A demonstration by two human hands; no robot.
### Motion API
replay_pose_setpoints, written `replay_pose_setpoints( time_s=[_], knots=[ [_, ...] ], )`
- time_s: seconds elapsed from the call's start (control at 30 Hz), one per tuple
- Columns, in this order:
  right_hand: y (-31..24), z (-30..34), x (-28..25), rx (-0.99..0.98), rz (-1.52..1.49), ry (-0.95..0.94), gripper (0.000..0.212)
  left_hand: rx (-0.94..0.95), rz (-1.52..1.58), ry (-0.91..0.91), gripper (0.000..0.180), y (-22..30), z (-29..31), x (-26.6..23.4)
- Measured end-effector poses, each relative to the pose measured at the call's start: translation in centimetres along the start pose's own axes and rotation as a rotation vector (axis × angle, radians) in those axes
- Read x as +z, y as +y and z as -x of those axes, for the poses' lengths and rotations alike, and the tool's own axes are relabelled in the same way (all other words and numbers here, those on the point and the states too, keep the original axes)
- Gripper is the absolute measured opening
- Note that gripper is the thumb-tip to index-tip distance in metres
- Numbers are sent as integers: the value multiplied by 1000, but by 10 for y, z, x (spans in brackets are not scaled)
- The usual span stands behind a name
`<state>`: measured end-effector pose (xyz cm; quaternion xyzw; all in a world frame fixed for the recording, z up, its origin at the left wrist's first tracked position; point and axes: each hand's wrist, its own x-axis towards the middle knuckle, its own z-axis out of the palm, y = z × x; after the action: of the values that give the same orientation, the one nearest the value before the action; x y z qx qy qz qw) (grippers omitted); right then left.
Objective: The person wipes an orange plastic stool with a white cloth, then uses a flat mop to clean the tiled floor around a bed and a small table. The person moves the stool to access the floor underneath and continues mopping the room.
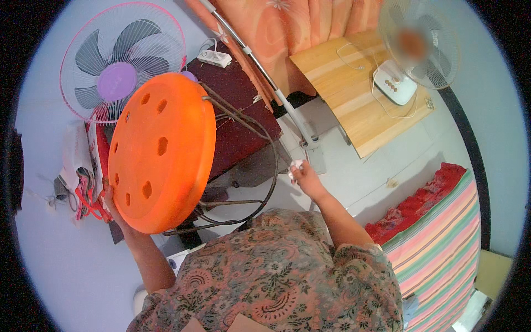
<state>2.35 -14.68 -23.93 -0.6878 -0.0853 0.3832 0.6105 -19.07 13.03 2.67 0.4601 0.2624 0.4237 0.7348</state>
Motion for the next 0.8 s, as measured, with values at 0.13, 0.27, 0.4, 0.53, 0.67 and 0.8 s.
replay_pose_setpoints(
  time_s=[0.13, 0.27, 0.4, 0.53, 0.67, 0.8],
  knots=[
    [-29, -35, -7, -391, 135, 227, 19, -83, 21, -61, 49, 3, 5, 9],
    [-45, -53, 19, -779, 462, 390, 23, -119, 78, -111, 51, 3, 3, 5],
    [-47, -27, 33, -730, 643, 284, 24, -95, 81, -138, 52, 2, 1, -2],
    [-46, -8, 32, -695, 706, 188, 20, -136, 92, -113, 52, 3, 0, -4],
    [-37, 14, 26, -681, 789, -14, 22, -165, 115, -112, 52, 2, 0, -3],
    [-21, 40, 33, -686, 630, -208, 22, -130, 106, -96, 53, 1, 0, -4]
  ],
)
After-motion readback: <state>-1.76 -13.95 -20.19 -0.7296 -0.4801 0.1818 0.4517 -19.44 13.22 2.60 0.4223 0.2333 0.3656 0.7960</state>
